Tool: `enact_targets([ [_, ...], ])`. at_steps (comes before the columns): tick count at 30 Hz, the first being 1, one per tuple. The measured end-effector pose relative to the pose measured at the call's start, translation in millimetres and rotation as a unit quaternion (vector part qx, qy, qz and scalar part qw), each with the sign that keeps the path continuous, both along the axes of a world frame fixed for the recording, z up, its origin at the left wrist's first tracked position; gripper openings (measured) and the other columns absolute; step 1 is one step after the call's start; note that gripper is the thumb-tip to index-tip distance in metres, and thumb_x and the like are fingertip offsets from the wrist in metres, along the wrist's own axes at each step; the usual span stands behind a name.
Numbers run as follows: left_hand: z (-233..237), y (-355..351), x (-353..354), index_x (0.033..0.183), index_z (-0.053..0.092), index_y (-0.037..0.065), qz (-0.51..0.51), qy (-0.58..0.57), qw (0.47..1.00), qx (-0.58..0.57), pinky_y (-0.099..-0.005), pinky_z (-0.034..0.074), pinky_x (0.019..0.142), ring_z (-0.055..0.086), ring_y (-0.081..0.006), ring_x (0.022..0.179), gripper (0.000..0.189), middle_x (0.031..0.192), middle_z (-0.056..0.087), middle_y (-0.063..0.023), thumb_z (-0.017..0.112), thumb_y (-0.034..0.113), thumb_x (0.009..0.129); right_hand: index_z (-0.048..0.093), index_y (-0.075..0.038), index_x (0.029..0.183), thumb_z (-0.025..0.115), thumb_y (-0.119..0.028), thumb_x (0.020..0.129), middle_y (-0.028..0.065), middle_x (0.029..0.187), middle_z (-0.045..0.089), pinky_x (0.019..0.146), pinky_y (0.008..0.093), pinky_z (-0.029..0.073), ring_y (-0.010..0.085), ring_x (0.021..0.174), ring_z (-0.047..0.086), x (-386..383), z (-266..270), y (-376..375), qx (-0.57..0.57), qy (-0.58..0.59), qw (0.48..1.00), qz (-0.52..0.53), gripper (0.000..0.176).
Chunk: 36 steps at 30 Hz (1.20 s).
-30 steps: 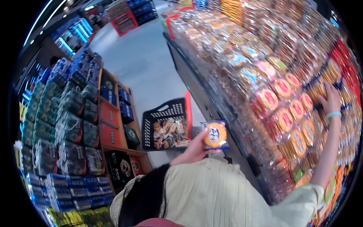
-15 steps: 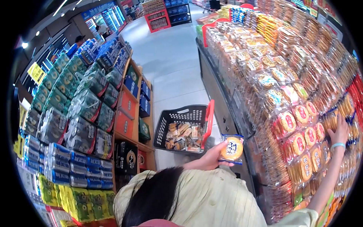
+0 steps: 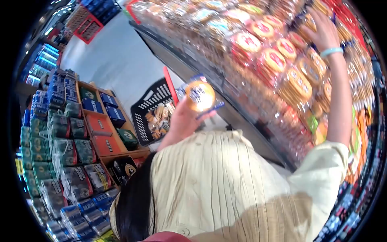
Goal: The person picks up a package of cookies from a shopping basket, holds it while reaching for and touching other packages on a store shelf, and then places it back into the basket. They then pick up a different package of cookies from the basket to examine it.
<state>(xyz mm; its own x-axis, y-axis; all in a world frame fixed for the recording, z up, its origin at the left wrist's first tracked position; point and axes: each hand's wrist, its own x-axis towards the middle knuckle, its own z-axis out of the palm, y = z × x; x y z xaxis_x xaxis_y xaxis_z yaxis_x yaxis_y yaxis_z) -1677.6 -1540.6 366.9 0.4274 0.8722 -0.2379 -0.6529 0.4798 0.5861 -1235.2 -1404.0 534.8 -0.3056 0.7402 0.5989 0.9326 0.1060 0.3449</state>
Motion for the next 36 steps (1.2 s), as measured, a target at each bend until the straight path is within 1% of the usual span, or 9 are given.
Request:
enact_targets([
  [3,-2.9,4.1,0.8,0.140,0.032,0.009,-0.022,-0.084,0.996,0.034,-0.0493,0.044,0.101,0.050,-0.0267,0.122,0.048,0.135,0.047,-0.0107,0.043,0.020,0.095,0.045,-0.009,0.138,0.065,-0.031,0.086,0.0150,0.135,0.050,0.104,0.0415,0.037,0.0339,0.124,0.047,-67.3,17.0,-36.1,-0.048,0.021,0.988,0.144,0.060],
  [5,8.0,3.9,5.9,0.141,0.031,0.009,-0.030,-0.039,0.996,0.074,-0.0506,0.043,0.102,0.049,-0.0266,0.123,0.050,0.135,0.046,-0.0107,0.043,0.014,0.093,0.052,-0.008,0.131,0.074,-0.038,0.073,0.0192,0.126,0.054,0.101,0.0423,0.036,0.0333,0.120,0.046,-137.8,35.6,-87.6,-0.143,0.055,0.974,0.165,0.068],
  [7,9.5,6.0,7.5,0.141,0.030,0.009,-0.044,-0.034,0.995,0.083,-0.0513,0.043,0.102,0.048,-0.0267,0.124,0.050,0.134,0.046,-0.0110,0.042,0.012,0.093,0.046,-0.007,0.137,0.067,-0.029,0.084,0.0151,0.135,0.051,0.104,0.0419,0.037,0.0339,0.123,0.048,-140.8,15.2,-80.7,-0.129,0.011,0.948,0.292,0.062],
  [16,17.7,3.8,24.4,0.143,0.027,0.010,0.002,-0.069,0.991,0.114,-0.0517,0.038,0.106,0.046,-0.0282,0.125,0.048,0.136,0.043,-0.0119,0.037,0.005,0.096,0.041,0.000,0.136,0.069,-0.038,0.080,0.0210,0.129,0.052,0.098,0.0438,0.040,0.0358,0.118,0.051,-202.2,-51.7,-110.3,-0.274,0.148,0.897,0.313,0.073],
  [19,12.1,2.6,25.3,0.143,0.026,0.008,0.006,-0.070,0.990,0.120,-0.0460,0.039,0.104,0.046,-0.0285,0.125,0.045,0.137,0.042,-0.0144,0.036,0.010,0.099,0.037,0.006,0.136,0.071,-0.042,0.078,0.0252,0.131,0.049,0.101,0.0425,0.039,0.0385,0.120,0.050,-220.8,-61.3,-114.3,-0.314,0.224,0.874,0.295,0.083],
  [21,-9.6,6.2,29.1,0.143,0.024,0.004,0.056,0.081,0.960,0.263,-0.0441,0.037,0.106,0.046,-0.0288,0.125,0.044,0.137,0.042,-0.0160,0.032,0.014,0.101,0.035,0.009,0.135,0.074,-0.039,0.074,0.0267,0.130,0.047,0.101,0.0427,0.040,0.0393,0.119,0.049,-230.0,-62.9,-114.7,-0.346,0.245,0.857,0.293,0.086],
  [22,16.1,1.2,35.2,0.142,0.024,0.001,0.030,-0.046,0.983,0.176,-0.0424,0.036,0.106,0.046,-0.0282,0.125,0.043,0.136,0.042,-0.0163,0.028,0.016,0.102,0.033,0.009,0.135,0.075,-0.038,0.072,0.0262,0.130,0.046,0.100,0.0423,0.040,0.0389,0.119,0.049,-234.5,-70.3,-115.3,-0.348,0.278,0.845,0.294,0.089],
  [26,24.3,5.1,43.3,0.148,0.013,0.004,-0.008,-0.096,0.968,0.230,-0.0436,0.026,0.112,0.032,-0.0287,0.136,0.051,0.146,0.030,-0.0163,0.028,0.021,0.102,0.030,0.007,0.138,0.076,-0.035,0.073,0.0237,0.132,0.043,0.100,0.0415,0.039,0.0378,0.120,0.047,-240.1,-82.0,-116.5,-0.291,0.291,0.870,0.271,0.090],
  [36,59.3,9.3,64.2,0.151,0.004,0.010,-0.076,-0.030,0.952,0.295,-0.0447,0.029,0.111,0.027,-0.0303,0.140,0.090,0.155,0.016,-0.0112,0.054,0.049,0.087,0.033,-0.003,0.138,0.079,-0.026,0.068,0.0190,0.131,0.046,0.102,0.0409,0.037,0.0347,0.119,0.047,-205.1,-48.7,-112.6,-0.305,0.361,0.826,0.306,0.087],
])
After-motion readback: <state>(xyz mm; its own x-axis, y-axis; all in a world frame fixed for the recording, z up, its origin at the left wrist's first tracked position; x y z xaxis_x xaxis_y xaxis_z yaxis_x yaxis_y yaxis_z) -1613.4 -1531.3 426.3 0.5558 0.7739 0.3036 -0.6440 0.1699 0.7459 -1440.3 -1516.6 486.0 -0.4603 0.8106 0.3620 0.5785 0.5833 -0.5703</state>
